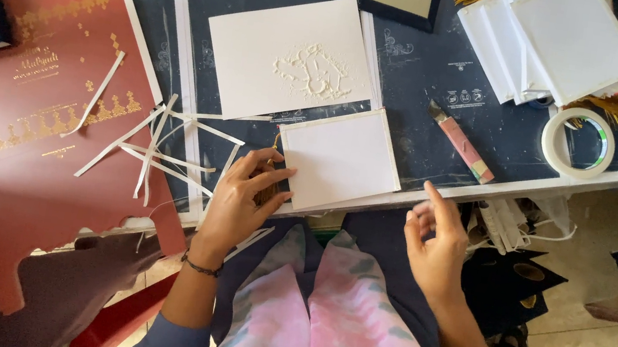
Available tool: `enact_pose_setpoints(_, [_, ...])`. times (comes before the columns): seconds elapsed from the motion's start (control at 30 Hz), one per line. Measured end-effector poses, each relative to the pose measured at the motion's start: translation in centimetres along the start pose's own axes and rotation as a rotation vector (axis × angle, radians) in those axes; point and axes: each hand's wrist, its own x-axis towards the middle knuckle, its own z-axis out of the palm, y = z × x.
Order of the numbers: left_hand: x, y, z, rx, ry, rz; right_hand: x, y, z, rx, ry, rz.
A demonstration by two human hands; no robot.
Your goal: Assembling decorative invitation cards by applying adhesive and layering cardstock components.
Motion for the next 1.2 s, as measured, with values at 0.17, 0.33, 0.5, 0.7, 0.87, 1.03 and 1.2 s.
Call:
enact_pose_setpoints(0.17, [-0.1, -0.1, 0.0, -0.003, 0.013, -0.007, 3.1, -2.5, 0.8, 0.135, 0.036, -0.08])
enact_pose_setpoints(0.33, [-0.1, 0.1, -0.1, -0.019, 0.036, -0.013, 4.9, -4.4, 1.2, 0.086, -0.108, 0.12])
enact_pose_setpoints(0.5, [-0.1, -0.1, 0.0, -0.032, 0.031, -0.009, 6.1, 0.0, 2.4, 0.18, -0.225, 0.305])
enact_pose_setpoints(0.7, [-0.2, 0.0, -0.3, -0.035, 0.026, -0.017, 6.7, -0.9, 2.5, 0.419, -0.232, 0.392])
enact_pose_setpoints(0.87, [-0.3, 0.3, -0.3, -0.012, 0.006, -0.014, 6.4, -4.1, 2.5, 0.967, -0.162, 0.573])
enact_pose_setpoints(1.03, [-0.1, 2.2, -1.2, -0.145, 0.077, -0.118, 6.8, -4.3, 1.5, 0.942, -0.038, 0.407])
enact_pose_setpoints(1.2, [-0.3, 5.6, -0.3, -0.71, 0.117, -0.232, 6.6, -9.8, -3.8, 0.334, 0.096, 0.001])
